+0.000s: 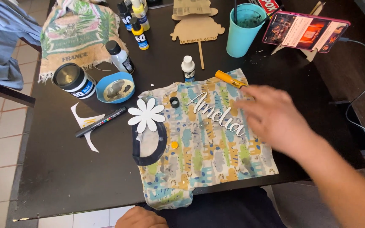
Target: Coloring small wooden craft pieces with a yellow marker on a design station.
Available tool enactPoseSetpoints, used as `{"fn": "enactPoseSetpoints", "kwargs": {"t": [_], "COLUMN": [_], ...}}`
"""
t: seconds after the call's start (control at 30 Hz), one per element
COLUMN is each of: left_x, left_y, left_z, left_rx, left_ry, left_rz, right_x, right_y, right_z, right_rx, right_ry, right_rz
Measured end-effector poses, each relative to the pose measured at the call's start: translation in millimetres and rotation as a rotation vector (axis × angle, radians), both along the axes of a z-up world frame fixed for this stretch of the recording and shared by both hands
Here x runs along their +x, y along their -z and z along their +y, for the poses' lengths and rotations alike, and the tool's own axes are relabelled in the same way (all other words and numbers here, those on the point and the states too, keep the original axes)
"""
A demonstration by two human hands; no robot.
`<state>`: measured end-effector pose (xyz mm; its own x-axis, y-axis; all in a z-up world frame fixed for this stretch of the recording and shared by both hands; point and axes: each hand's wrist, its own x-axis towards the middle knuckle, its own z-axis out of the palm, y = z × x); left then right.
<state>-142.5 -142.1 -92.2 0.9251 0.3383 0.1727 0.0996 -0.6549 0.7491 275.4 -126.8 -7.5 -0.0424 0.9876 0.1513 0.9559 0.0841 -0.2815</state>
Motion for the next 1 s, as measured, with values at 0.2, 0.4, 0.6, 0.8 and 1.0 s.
{"fn": "enactPoseSetpoints", "kwargs": {"t": [0.2, 0.4, 0.6, 0.8, 1.0], "left_x": [31, 30, 30, 27, 22], "left_y": [-39, -38, -38, -28, -25], "left_z": [-13, -11, -14, -15, -13], "left_rx": [0.318, 0.336, 0.317, 0.323, 0.316], "left_ry": [-0.228, -0.230, -0.280, -0.262, -0.224], "left_rz": [-0.034, -0.053, -0.069, -0.063, -0.008], "right_x": [-23, -26, -30, -28, -15], "right_y": [19, 19, 15, 20, 8], "right_z": [-27, -23, -22, -23, -24], "right_rx": [-0.025, -0.098, -0.059, -0.038, 0.063], "right_ry": [-0.117, -0.039, -0.014, 0.051, 0.173], "right_rz": [-0.001, 0.008, 0.046, -0.018, 0.045]}}
